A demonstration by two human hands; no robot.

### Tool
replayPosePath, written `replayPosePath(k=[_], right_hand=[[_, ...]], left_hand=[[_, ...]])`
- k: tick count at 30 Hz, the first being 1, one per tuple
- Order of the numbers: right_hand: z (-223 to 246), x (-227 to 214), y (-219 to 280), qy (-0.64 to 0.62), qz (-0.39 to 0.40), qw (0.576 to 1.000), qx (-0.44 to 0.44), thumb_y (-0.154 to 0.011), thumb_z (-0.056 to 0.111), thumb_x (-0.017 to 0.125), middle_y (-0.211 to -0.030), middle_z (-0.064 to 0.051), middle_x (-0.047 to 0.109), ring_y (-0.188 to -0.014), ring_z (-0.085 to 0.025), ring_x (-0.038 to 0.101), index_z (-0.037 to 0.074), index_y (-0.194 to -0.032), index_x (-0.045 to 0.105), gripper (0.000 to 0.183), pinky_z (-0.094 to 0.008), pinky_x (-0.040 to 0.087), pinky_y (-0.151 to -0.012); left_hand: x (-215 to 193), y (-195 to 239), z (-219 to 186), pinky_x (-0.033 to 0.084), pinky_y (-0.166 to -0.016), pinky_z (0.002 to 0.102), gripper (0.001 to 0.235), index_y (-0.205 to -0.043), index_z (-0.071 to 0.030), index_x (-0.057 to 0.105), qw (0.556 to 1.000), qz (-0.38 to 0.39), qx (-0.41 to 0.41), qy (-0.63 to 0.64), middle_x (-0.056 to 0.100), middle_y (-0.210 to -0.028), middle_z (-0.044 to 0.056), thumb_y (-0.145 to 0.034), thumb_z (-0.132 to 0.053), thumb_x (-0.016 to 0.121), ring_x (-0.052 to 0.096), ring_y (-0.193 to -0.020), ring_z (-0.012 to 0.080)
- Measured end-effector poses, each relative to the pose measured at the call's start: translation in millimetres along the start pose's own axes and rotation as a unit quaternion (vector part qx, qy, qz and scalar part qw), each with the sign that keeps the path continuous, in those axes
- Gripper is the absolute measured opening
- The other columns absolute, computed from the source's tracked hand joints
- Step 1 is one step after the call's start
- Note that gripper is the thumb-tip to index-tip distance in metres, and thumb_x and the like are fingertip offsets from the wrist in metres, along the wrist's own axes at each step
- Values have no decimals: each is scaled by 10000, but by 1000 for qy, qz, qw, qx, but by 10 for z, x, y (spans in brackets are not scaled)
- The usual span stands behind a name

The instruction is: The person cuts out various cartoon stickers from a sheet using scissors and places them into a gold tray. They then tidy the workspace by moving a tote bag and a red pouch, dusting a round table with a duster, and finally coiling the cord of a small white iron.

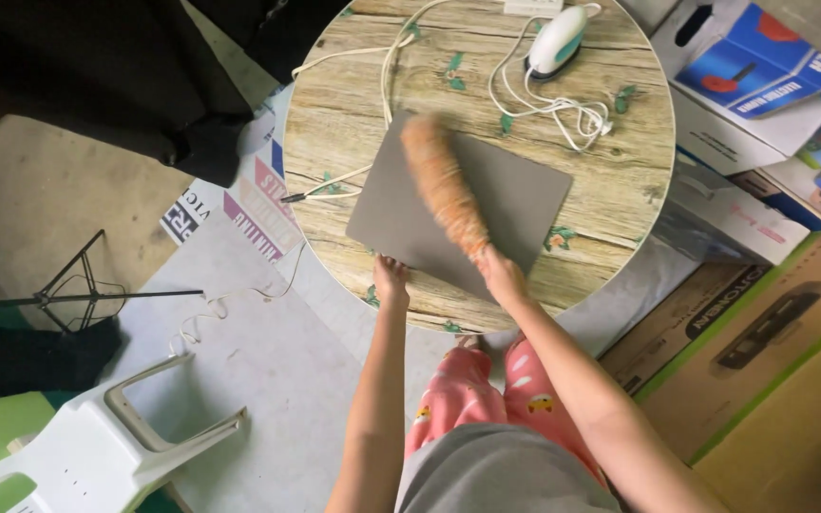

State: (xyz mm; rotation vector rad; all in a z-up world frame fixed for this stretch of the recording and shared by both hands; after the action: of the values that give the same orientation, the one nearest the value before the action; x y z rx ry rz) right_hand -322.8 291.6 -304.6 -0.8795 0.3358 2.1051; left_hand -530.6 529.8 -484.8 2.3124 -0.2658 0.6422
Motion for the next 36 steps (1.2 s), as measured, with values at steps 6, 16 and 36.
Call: replayPosePath(k=[6,16,36], right_hand=[[509,311,-218,128,232,948,-176,-956,84,561,-952,-204,708,-752,-362,720,77,-1101,538,148,-483,578,-624],[58,354,90,145,254,942,-164,-941,42,534,-995,-210,727,-857,-370,738,79,-1281,554,343,-462,597,-699],[-496,-237,1126,151,7,980,129,-870,159,659,-785,-208,697,-706,-425,680,88,-1136,622,278,-540,526,-609]], left_hand=[[-178,-398,-540,450,-743,352,389,-1137,-99,542,996,-26,87,7,544,-983,45,-1153,-472,434,514,-853,190],[359,19,-1191,356,-1147,393,685,-1531,-21,392,966,-105,128,-198,429,-1539,155,-1049,-507,424,448,-1400,300],[1121,440,-1671,485,-741,343,314,-1100,-17,566,954,-80,143,-250,643,-1043,100,-971,-252,729,580,-892,187]])
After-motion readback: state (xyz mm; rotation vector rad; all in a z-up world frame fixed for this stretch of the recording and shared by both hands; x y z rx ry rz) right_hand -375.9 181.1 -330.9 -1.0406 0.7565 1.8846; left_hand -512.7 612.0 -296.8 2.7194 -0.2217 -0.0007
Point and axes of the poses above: each hand's wrist, its own y-axis away from the middle knuckle, its own x-axis out of the palm, z = x × y, the point moved 10 cm from there along -y, towards the middle knuckle
